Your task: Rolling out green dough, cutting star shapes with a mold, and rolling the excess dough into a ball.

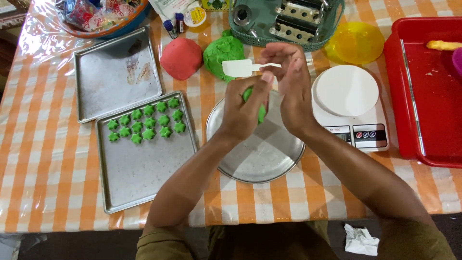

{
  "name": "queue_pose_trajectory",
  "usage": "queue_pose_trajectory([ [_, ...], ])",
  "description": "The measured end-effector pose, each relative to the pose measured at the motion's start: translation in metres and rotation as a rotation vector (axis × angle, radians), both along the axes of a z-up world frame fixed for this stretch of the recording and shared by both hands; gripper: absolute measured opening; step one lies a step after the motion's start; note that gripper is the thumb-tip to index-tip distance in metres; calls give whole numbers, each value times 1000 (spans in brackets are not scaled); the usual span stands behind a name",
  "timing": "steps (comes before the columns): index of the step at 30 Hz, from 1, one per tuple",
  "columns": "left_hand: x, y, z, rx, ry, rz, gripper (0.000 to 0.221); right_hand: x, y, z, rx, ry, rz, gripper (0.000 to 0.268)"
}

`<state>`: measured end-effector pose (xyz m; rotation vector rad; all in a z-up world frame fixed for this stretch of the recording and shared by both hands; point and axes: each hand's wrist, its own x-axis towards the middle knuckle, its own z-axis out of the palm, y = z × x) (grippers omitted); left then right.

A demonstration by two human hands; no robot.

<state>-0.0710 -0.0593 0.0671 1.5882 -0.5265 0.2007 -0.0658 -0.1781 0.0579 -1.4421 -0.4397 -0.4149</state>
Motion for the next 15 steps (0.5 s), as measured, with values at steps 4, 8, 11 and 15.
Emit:
queue_pose_trajectory([
  [4, -2, -17, -15, 1, -156, -61, 35, 4, -1, 1, 132, 76, 157, 77],
  [8, -3, -23, -26, 40, -357, 141, 24, -3, 0, -2, 31, 175, 201, 89],
  [11, 7, -16, -35, 164, -521, 376, 18, -9, 8, -13, -95, 152, 215, 72],
  [15, 7, -2, -31, 245, -612, 521, 29, -18, 14, -14, -137, 111, 192, 64],
])
